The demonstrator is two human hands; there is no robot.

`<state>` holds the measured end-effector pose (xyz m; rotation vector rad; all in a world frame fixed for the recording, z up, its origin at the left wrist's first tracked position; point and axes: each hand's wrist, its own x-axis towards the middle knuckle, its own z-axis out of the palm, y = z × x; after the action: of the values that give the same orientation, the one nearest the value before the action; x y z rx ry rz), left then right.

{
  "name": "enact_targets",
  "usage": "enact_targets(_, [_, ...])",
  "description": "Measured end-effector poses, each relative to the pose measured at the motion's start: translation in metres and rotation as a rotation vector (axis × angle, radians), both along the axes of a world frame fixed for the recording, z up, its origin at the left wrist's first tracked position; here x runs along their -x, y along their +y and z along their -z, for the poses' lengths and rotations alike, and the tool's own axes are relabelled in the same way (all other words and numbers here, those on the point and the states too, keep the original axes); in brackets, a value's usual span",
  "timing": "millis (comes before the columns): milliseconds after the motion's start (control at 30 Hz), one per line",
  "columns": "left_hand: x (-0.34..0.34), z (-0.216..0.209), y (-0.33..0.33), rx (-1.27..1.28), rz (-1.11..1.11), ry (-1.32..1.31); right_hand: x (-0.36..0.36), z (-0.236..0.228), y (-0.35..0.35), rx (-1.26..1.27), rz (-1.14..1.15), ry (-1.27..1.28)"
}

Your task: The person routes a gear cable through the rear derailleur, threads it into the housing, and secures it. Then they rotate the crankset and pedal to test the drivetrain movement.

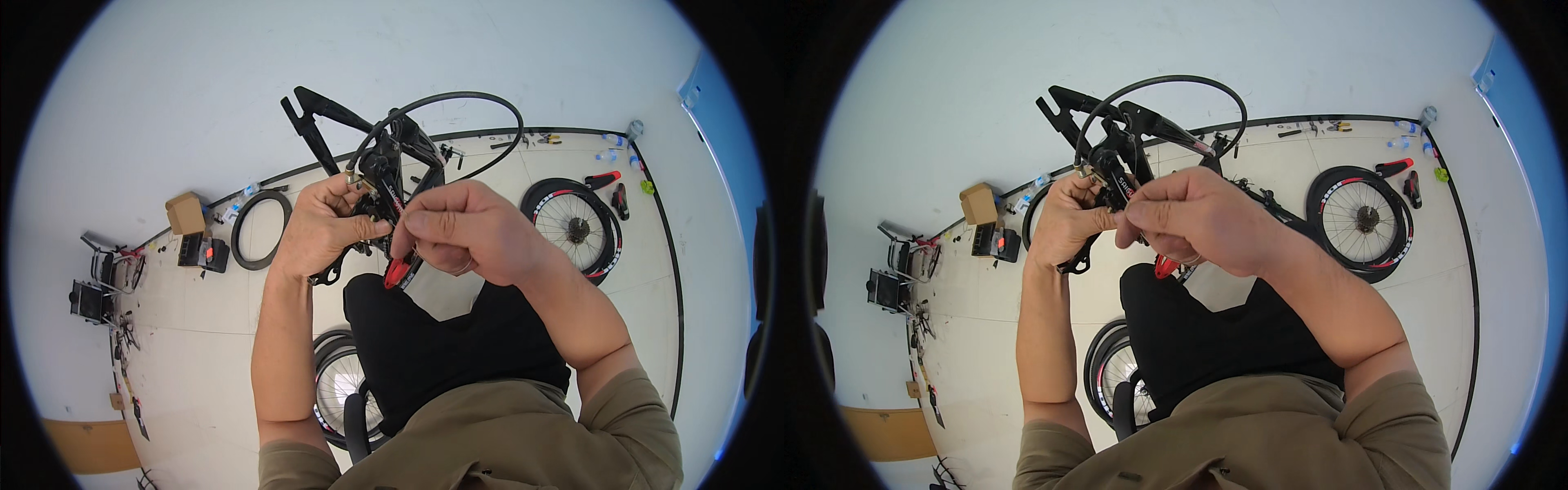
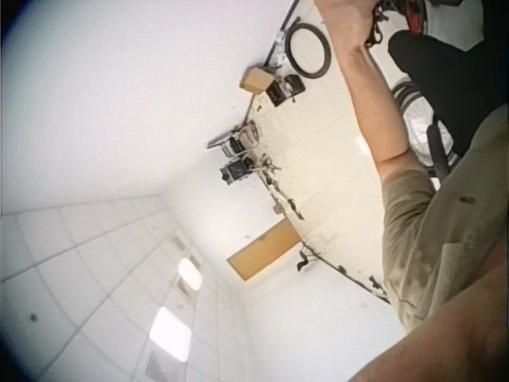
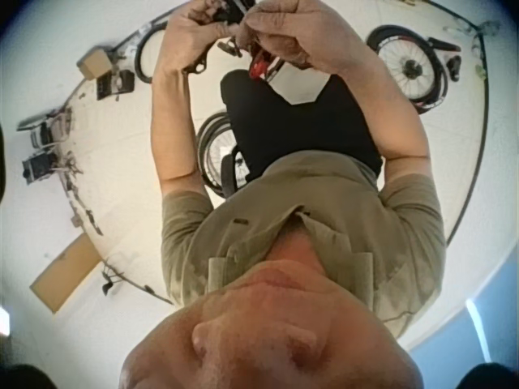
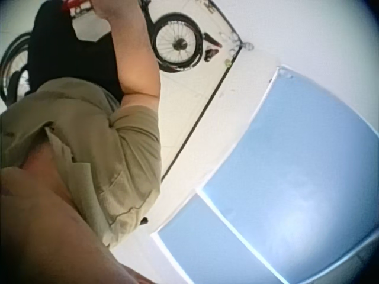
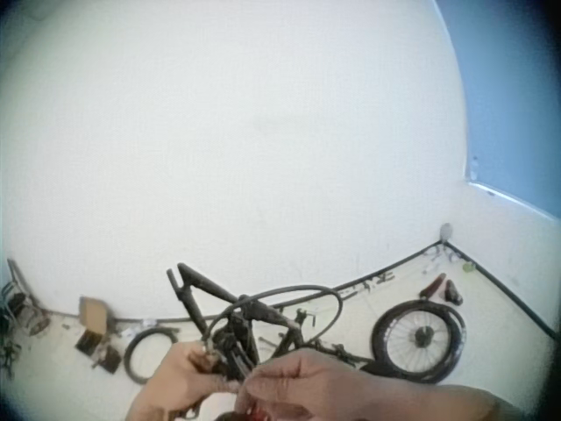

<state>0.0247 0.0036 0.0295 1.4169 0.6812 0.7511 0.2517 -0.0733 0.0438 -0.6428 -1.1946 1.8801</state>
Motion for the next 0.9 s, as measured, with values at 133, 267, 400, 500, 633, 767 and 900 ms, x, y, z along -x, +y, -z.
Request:
enact_targets(133, [-0.001, -0.004, -0.003, -0.043, -0.015, 0.042, -0.002, -0.006, 0.010, 0.084, 0.053, 0.151])
enact_targets(267, [0.002, 0.000, -0.001, -0.046, -0.042, 0.063, 0.006, -0.004, 0.016, 0.068, 0.124, 0.078])
enact_targets(400, [0.003, 0.001, 0.001, -0.046, -0.020, 0.055, 0.021, -0.003, 0.014, -0.097, 0.378, -0.158])
enact_targets(500, [0.004, 0.000, -0.001, -0.040, -0.032, 0.049, 0.028, -0.002, 0.006, -0.161, 0.576, -0.078])
enact_targets(633, [0.000, -0.001, -0.002, -0.026, -0.033, 0.047, 0.034, 0.020, -0.015, -0.441, 0.847, -0.014])
enact_targets(767, [-0.001, -0.003, -0.004, 0.011, -0.047, 0.024, 0.032, 0.035, -0.008, -0.871, 1.004, -0.266])
enact_targets(900, [0.002, 0.000, -0.001, -0.002, -0.020, 0.042, 0.029, 0.023, -0.007, -0.944, 0.987, -0.403])
